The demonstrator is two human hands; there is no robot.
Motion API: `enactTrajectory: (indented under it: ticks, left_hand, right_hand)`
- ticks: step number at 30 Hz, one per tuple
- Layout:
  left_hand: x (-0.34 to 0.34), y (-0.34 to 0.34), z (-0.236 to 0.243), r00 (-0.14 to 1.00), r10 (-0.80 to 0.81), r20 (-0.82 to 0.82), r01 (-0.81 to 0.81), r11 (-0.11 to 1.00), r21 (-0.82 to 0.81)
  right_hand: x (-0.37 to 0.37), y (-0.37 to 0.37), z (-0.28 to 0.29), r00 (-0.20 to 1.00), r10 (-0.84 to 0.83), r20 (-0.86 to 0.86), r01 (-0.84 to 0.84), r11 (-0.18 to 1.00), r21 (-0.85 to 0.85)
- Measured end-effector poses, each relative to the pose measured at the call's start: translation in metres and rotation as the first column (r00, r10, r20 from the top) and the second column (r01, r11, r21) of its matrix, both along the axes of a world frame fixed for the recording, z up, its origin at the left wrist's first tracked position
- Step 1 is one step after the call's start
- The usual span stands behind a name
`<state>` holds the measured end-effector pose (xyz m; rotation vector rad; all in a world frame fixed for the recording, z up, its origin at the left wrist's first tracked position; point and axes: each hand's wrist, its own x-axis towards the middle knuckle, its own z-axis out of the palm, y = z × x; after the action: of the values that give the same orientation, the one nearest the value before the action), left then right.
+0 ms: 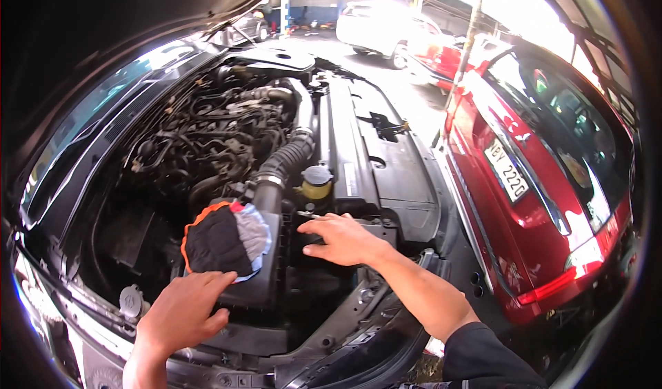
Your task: Inspecting the air filter housing and engine components in a vehicle engine bay.
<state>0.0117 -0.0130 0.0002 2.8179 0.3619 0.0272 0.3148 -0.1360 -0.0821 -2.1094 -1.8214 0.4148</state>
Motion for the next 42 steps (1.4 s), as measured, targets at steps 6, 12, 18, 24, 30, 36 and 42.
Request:
enactTrajectory:
  ticks: [6, 12, 18, 24, 30, 36, 42]
  left_hand:
    - [0.008, -0.002, 0.001, 0.998, 0.059, -0.033, -0.06, 0.998, -0.021]
    - [0.009, -0.001, -0.001, 0.995, 0.101, 0.026, -0.101, 0.994, 0.028]
    - [0.007, 0.006, -0.008, 0.987, 0.159, -0.003, -0.159, 0.983, 0.091]
    - [0.006, 0.011, -0.011, 0.985, 0.161, -0.059, -0.158, 0.986, 0.062]
    - [0.003, 0.013, -0.015, 0.986, 0.159, -0.056, -0.155, 0.985, 0.079]
    - [0.003, 0.014, -0.016, 0.983, 0.167, -0.069, -0.162, 0.984, 0.076]
    - [0.004, 0.011, -0.01, 0.984, 0.154, -0.092, -0.149, 0.987, 0.063]
  right_hand:
    - [0.004, -0.003, 0.003, 1.0, -0.01, -0.008, 0.01, 1.0, -0.008]
    - [0.004, -0.003, 0.001, 1.0, -0.003, -0.006, 0.003, 1.0, 0.012]
    - [0.002, -0.003, 0.003, 0.999, 0.006, 0.034, -0.005, 0.999, -0.044]
    - [0.002, -0.002, 0.003, 0.999, 0.01, 0.041, -0.009, 0.999, -0.034]
    - [0.001, -0.002, -0.002, 0.999, 0.003, 0.036, -0.004, 1.0, 0.025]
    - [0.001, -0.001, 0.0, 0.999, 0.007, 0.043, -0.008, 1.0, 0.021]
    - [0.0, -0.002, 0.004, 0.999, 0.01, 0.048, -0.008, 0.999, -0.036]
